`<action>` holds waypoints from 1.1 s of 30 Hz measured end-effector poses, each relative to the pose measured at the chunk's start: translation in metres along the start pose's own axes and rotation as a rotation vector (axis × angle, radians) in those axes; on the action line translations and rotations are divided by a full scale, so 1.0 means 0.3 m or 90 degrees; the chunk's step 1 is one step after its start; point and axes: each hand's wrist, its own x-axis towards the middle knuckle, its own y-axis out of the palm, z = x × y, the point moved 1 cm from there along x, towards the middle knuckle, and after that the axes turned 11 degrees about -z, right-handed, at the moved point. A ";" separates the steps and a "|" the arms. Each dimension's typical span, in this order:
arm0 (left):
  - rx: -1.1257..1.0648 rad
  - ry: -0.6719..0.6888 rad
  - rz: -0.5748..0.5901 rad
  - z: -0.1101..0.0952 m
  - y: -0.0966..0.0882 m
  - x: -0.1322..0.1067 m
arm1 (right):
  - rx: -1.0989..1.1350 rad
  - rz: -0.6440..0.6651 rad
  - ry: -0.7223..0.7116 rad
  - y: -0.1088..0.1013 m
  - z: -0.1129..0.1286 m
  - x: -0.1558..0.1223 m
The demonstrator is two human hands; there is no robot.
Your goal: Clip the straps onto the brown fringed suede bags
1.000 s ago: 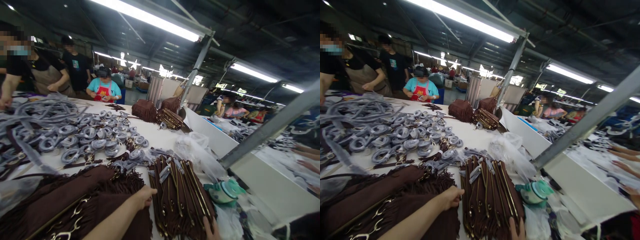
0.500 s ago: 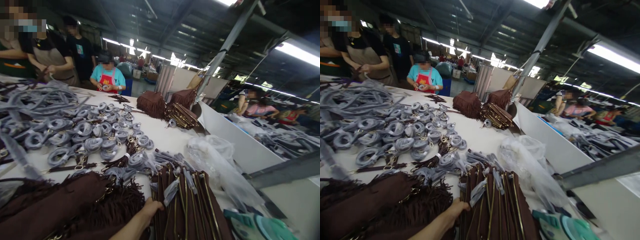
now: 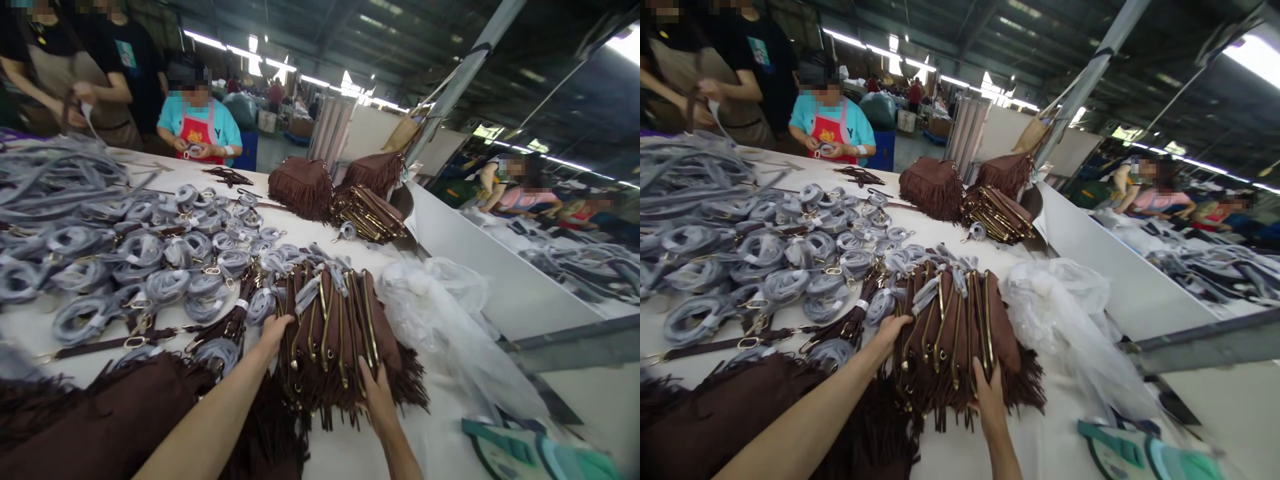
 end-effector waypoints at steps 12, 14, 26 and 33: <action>0.116 0.098 0.115 -0.164 -0.044 -0.015 | -0.068 -0.011 -0.040 0.199 0.266 0.336; 0.179 0.098 0.165 -0.186 -0.096 -0.088 | -0.070 0.017 -0.070 0.139 0.241 0.228; 0.852 0.418 0.147 -0.346 -0.632 -0.620 | 0.025 0.300 0.132 -0.115 -0.211 -0.780; 1.002 0.360 0.048 -0.233 -0.817 -0.826 | 0.223 0.386 0.283 0.019 -0.109 -0.765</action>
